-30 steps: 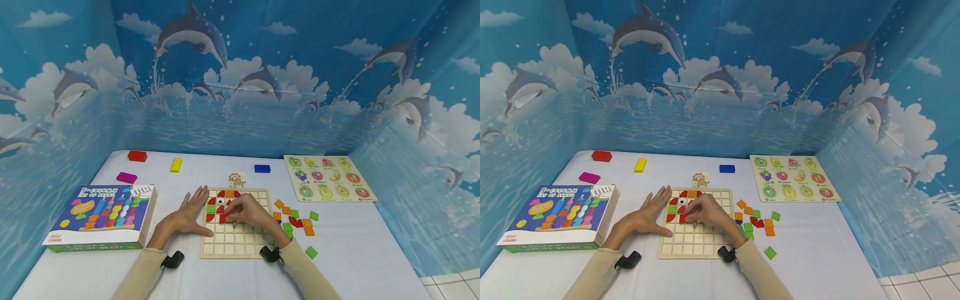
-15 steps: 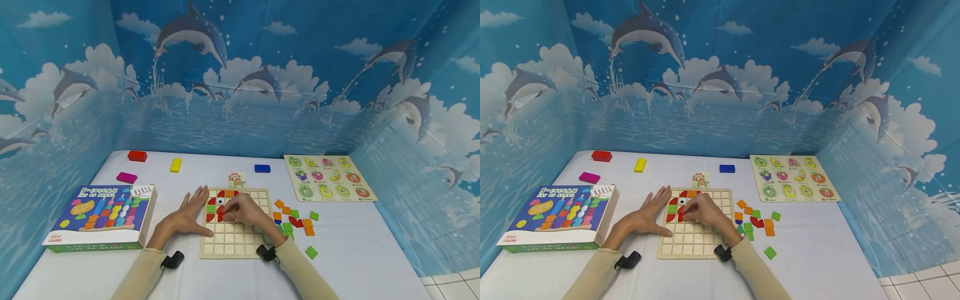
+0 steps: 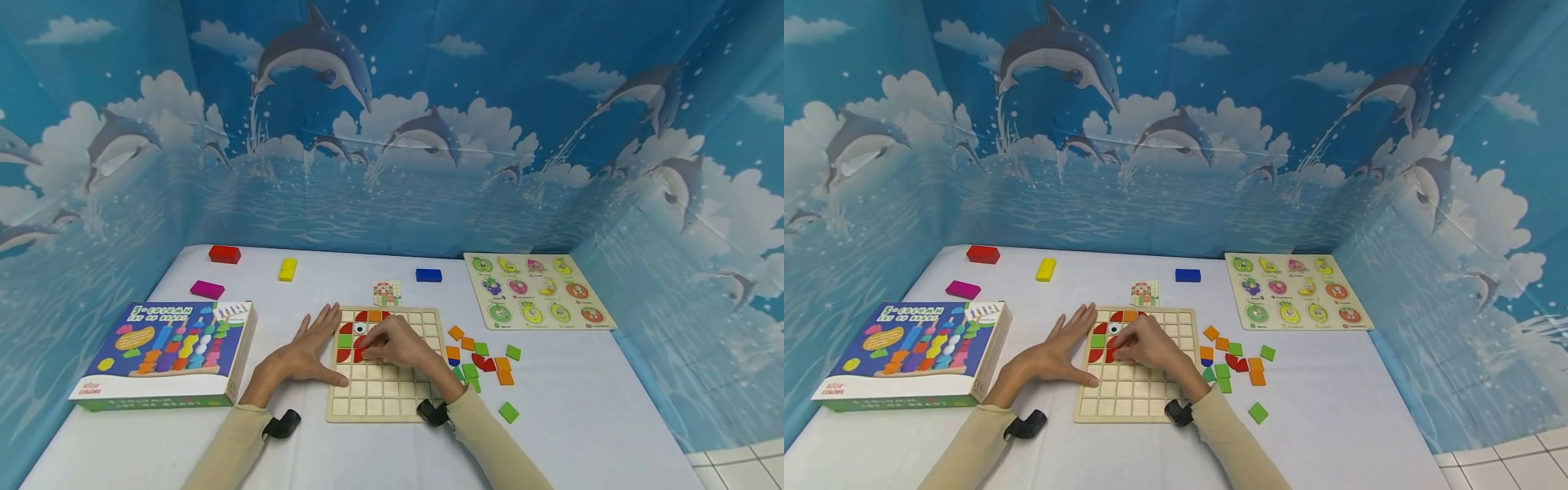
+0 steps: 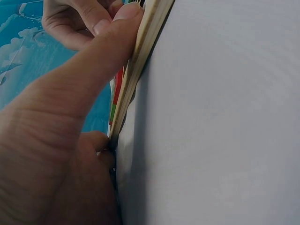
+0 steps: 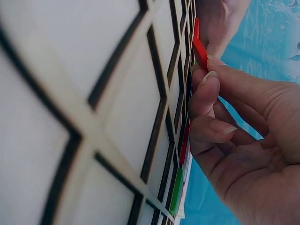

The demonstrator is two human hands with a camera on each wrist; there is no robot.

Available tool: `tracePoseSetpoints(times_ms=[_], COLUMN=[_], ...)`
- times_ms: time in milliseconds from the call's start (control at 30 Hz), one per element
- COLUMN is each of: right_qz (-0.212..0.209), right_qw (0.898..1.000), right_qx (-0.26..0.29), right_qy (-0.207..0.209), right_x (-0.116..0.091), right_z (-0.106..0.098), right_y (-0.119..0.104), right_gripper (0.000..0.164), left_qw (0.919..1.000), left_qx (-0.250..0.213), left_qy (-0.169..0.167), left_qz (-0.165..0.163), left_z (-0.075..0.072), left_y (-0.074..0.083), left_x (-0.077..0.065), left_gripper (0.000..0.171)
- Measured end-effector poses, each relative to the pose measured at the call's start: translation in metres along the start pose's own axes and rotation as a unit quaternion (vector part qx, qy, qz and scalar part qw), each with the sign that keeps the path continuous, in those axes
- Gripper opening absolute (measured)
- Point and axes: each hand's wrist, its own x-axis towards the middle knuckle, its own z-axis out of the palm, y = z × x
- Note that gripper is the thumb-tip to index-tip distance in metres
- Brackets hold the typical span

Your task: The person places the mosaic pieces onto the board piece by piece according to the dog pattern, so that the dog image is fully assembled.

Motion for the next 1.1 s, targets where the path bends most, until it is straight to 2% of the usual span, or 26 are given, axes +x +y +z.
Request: tracePoseSetpoints(times_ms=[200,333,500,867,1100], right_qz=[0.024,0.025,0.034,0.038,0.021], right_qw=[1.000,1.000,0.999,0.999,0.999], right_qx=[-0.006,-0.009,-0.021,-0.020,-0.037], right_qy=[0.009,0.011,0.009,-0.003,0.001], right_x=[-0.0016,-0.0017,-0.0023,-0.0045,-0.0046], right_z=[-0.0019,-0.0031,-0.0023,-0.0017,-0.0008], right_y=[-0.0058,-0.0079,-0.0065,-0.0040,-0.0039], right_gripper=[0.007,0.002,0.006,0.004,0.005], left_qw=[0.9998,0.9998,0.9999,0.9995,0.9994], left_qx=[0.010,0.011,0.004,0.021,0.026], left_qy=[-0.011,-0.008,-0.006,-0.011,-0.013], left_qz=[-0.015,-0.014,-0.012,-0.019,-0.020], left_z=[-0.0024,-0.0016,-0.0004,-0.0014,-0.0027], left_y=[0.0047,0.0026,0.0009,0.0006,0.0012], left_x=[-0.0006,-0.0004,0.0004,0.0015,0.0013], left_gripper=[0.144,0.145,0.145,0.144,0.143])
